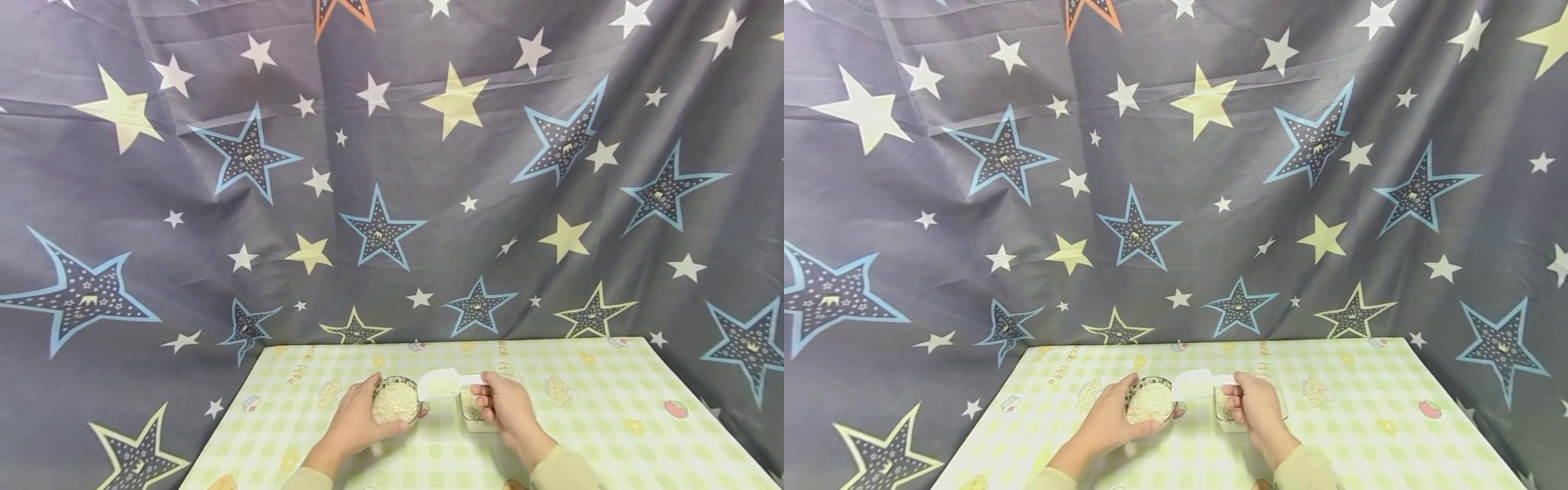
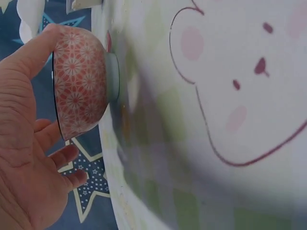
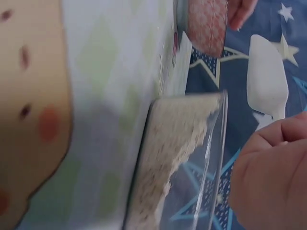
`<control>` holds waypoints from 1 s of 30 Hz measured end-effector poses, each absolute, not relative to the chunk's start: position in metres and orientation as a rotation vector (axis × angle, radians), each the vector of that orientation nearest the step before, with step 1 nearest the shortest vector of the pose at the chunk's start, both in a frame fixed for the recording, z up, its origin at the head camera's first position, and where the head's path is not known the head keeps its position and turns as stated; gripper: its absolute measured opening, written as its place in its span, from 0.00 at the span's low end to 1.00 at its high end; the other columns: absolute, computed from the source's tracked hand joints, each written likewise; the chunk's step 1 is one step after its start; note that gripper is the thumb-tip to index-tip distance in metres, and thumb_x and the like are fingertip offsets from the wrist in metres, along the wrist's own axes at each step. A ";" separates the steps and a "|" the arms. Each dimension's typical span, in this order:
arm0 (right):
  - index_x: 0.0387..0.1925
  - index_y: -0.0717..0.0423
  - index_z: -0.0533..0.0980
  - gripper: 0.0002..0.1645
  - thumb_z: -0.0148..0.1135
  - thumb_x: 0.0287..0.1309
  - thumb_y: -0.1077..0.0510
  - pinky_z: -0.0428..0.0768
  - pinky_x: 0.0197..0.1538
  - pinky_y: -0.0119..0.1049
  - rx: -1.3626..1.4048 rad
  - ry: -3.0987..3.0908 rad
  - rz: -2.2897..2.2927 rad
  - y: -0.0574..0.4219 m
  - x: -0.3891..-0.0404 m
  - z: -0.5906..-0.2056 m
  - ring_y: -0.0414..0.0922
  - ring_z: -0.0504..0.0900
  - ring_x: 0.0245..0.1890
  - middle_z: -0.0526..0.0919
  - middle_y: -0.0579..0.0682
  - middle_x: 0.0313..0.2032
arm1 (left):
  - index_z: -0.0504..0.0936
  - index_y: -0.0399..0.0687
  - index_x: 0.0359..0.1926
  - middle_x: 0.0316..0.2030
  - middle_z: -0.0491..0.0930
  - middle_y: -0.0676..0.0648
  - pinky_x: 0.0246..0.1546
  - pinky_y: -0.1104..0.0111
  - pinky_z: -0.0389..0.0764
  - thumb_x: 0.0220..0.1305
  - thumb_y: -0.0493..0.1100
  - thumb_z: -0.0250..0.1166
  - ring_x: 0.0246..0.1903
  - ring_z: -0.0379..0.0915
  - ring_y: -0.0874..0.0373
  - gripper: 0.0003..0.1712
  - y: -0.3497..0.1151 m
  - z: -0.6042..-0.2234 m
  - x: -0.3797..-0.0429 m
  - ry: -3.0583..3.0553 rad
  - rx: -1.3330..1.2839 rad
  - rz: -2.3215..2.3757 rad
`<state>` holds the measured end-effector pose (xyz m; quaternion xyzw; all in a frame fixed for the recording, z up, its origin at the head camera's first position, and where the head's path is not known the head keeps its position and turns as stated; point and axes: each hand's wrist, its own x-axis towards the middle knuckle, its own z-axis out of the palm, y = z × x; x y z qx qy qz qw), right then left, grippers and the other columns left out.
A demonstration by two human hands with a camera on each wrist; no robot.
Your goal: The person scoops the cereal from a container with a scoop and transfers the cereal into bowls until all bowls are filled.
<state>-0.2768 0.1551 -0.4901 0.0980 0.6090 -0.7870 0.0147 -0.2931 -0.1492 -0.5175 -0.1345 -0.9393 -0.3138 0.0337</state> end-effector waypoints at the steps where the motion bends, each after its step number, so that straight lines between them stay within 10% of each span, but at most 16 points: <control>1: 0.40 0.66 0.79 0.17 0.50 0.78 0.57 0.68 0.16 0.21 0.293 1.937 -2.436 0.151 -0.277 -0.489 0.31 0.70 0.15 0.83 0.43 0.23 | 0.61 0.41 0.82 0.73 0.74 0.36 0.71 0.35 0.74 0.46 0.75 0.80 0.71 0.70 0.36 0.72 -0.149 -0.517 -0.294 -2.892 -0.412 -0.958; 6: 0.52 0.73 0.77 0.19 0.50 0.78 0.58 0.69 0.17 0.24 0.230 2.115 -2.368 0.135 -0.276 -0.486 0.34 0.73 0.17 0.84 0.45 0.25 | 0.63 0.40 0.80 0.69 0.77 0.37 0.68 0.38 0.77 0.42 0.75 0.81 0.67 0.74 0.37 0.73 -0.146 -0.513 -0.295 -2.901 -0.405 -0.906; 30: 0.42 0.63 0.85 0.13 0.56 0.75 0.60 0.67 0.15 0.27 -0.028 2.448 -2.170 0.104 -0.269 -0.473 0.40 0.79 0.17 0.86 0.50 0.26 | 0.66 0.37 0.78 0.64 0.80 0.33 0.63 0.38 0.80 0.41 0.71 0.85 0.61 0.78 0.35 0.71 -0.145 -0.504 -0.294 -2.930 -0.392 -0.899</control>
